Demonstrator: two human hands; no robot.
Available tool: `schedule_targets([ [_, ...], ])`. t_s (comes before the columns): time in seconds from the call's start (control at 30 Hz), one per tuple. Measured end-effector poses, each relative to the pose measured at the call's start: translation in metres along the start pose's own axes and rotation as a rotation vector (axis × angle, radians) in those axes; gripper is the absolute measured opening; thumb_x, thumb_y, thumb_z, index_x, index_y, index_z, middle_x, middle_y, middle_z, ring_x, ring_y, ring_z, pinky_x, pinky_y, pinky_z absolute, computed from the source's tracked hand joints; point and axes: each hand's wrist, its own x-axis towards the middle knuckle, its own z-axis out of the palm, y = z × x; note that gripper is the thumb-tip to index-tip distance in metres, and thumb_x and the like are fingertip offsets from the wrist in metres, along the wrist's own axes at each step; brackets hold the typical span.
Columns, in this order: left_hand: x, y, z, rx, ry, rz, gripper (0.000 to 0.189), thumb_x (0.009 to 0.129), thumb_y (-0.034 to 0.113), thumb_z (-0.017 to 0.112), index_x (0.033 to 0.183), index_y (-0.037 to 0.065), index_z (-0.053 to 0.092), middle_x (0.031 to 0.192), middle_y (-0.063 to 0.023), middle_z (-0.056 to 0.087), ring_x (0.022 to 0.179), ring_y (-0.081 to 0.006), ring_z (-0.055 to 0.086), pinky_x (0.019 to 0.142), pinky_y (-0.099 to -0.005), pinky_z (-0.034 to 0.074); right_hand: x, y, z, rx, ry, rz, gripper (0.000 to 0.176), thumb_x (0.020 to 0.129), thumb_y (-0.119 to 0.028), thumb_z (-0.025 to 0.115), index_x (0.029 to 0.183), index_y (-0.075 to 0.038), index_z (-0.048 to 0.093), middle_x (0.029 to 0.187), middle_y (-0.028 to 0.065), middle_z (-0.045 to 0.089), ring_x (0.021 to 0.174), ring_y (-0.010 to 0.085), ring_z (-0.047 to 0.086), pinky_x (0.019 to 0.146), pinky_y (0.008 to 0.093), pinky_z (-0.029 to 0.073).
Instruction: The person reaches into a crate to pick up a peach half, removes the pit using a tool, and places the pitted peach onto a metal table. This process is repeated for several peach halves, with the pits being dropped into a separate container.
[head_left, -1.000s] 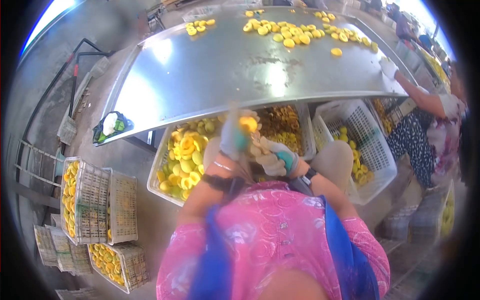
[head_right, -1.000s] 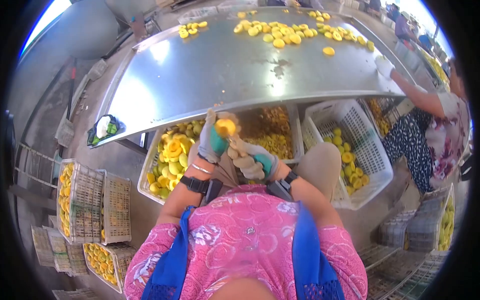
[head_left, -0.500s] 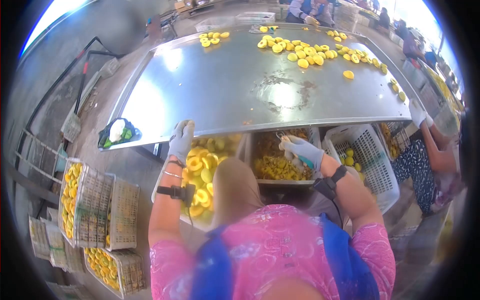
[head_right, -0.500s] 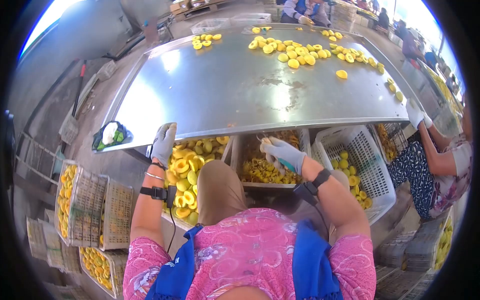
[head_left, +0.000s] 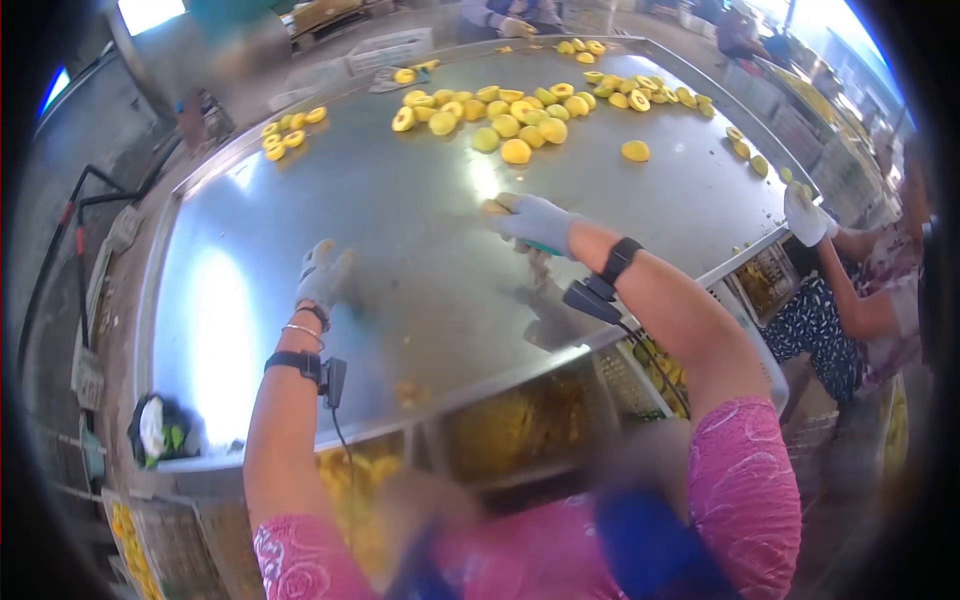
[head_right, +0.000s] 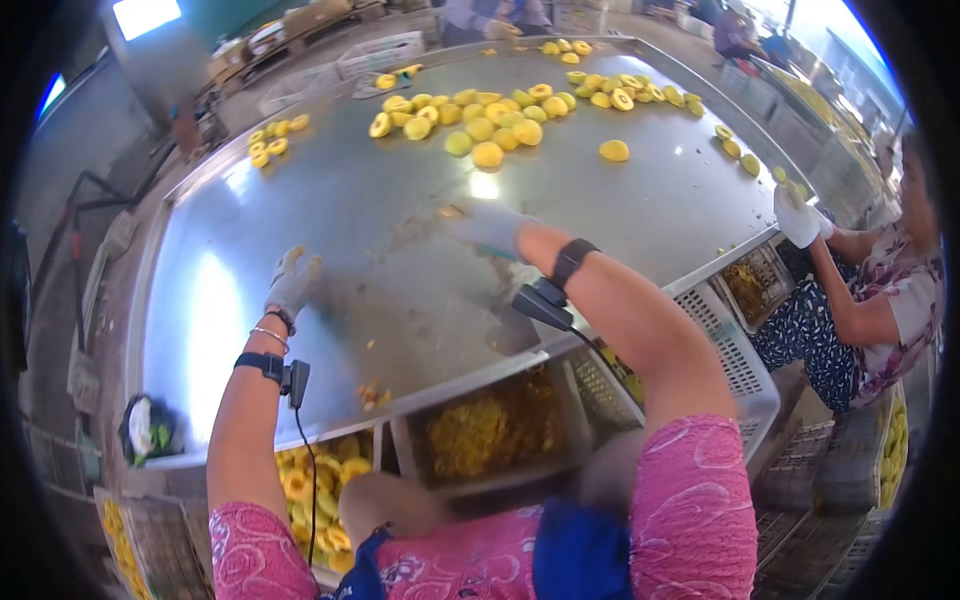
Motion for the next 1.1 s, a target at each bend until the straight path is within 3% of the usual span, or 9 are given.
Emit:
schedule_targets([
  [0.03,0.015,0.009,0.01,-0.078,-0.078,-0.059,0.079,0.088,0.057,0.063,0.147,0.008,0.045,0.153,-0.0197,0.039,0.137,-0.0362,0.044,0.111,-0.0425,0.039,0.022,0.01,-0.006,-0.039,0.038,-0.027,0.051,0.095,-0.046,0.058,0.123,-0.003,0.057,0.091,0.0087,0.064,0.067,0.0172,0.061,0.061,0.0341,0.051],
  [0.13,0.061,0.016,0.055,0.118,0.0,0.016,0.077,0.089,0.055,0.063,0.147,0.008,0.045,0.154,-0.0189,0.039,0.14,-0.035,0.041,0.116,-0.0443,0.033,0.091,0.057,-0.023,-0.032,0.138,-0.049,0.05,0.095,-0.046,0.057,0.12,-0.003,0.059,0.093,0.0113,0.067,0.073,0.0201,0.064,0.068,0.0369,0.052],
  [0.17,0.075,0.02,0.068,0.183,0.027,0.066,0.076,0.089,0.053,0.062,0.148,0.008,0.043,0.154,-0.0182,0.039,0.143,-0.0339,0.038,0.119,-0.0466,0.025,0.109,0.075,-0.025,-0.016,0.175,-0.048,0.049,0.095,-0.046,0.057,0.119,-0.003,0.059,0.093,0.0115,0.068,0.074,0.0201,0.065,0.069,0.037,0.052],
  [0.27,0.109,0.033,0.096,0.195,0.068,0.223,0.076,0.089,0.053,0.061,0.149,0.009,0.042,0.155,-0.0181,0.038,0.144,-0.0338,0.036,0.121,-0.047,0.019,0.126,0.065,-0.037,-0.004,0.316,0.025,0.048,0.093,-0.045,0.059,0.114,-0.002,0.06,0.093,0.0132,0.068,0.078,0.0228,0.066,0.071,0.0384,0.051],
  [0.47,0.161,0.068,0.119,0.179,0.087,0.21,0.077,0.09,0.053,0.06,0.149,0.01,0.04,0.155,-0.0178,0.037,0.145,-0.0321,0.034,0.123,-0.0469,0.018,0.2,0.055,-0.067,-0.285,0.381,-0.068,0.051,0.091,-0.047,0.059,0.114,-0.001,0.061,0.1,0.0207,0.07,0.092,0.036,0.068,0.081,0.0445,0.052],
  [0.57,0.179,0.081,0.129,0.189,0.141,0.116,0.076,0.09,0.053,0.06,0.151,0.011,0.039,0.155,-0.0166,0.037,0.147,-0.031,0.032,0.124,-0.0473,0.018,0.24,0.051,-0.082,-0.443,0.336,-0.005,0.054,0.091,-0.049,0.057,0.118,-0.002,0.062,0.109,0.0217,0.069,0.1,0.0384,0.067,0.086,0.046,0.052],
  [0.7,0.194,0.081,0.133,0.265,0.145,0.113,0.077,0.091,0.052,0.059,0.151,0.01,0.037,0.156,-0.0148,0.037,0.148,-0.0303,0.03,0.124,-0.0474,0.018,0.294,0.03,-0.082,-0.521,0.384,-0.098,0.053,0.091,-0.049,0.057,0.118,-0.004,0.065,0.122,0.02,0.064,0.115,0.0372,0.061,0.097,0.0453,0.048],
  [0.8,0.202,0.081,0.135,0.306,0.144,0.117,0.077,0.091,0.051,0.058,0.151,0.007,0.037,0.156,-0.0148,0.038,0.149,-0.0305,0.028,0.124,-0.0477,0.017,0.338,0.012,-0.071,-0.552,0.339,-0.226,0.051,0.09,-0.048,0.057,0.117,-0.006,0.066,0.124,0.0181,0.062,0.115,0.0376,0.06,0.099,0.0456,0.047],
  [1.1,0.203,0.096,0.125,0.365,0.077,0.126,0.074,0.092,0.047,0.058,0.15,0.006,0.037,0.153,-0.0185,0.04,0.147,-0.0342,0.031,0.122,-0.0518,0.018,0.484,-0.024,-0.065,-0.627,0.267,-0.145,0.055,0.09,-0.052,0.052,0.128,-0.014,0.064,0.143,0.0131,0.052,0.133,0.036,0.048,0.108,0.0454,0.039],
])
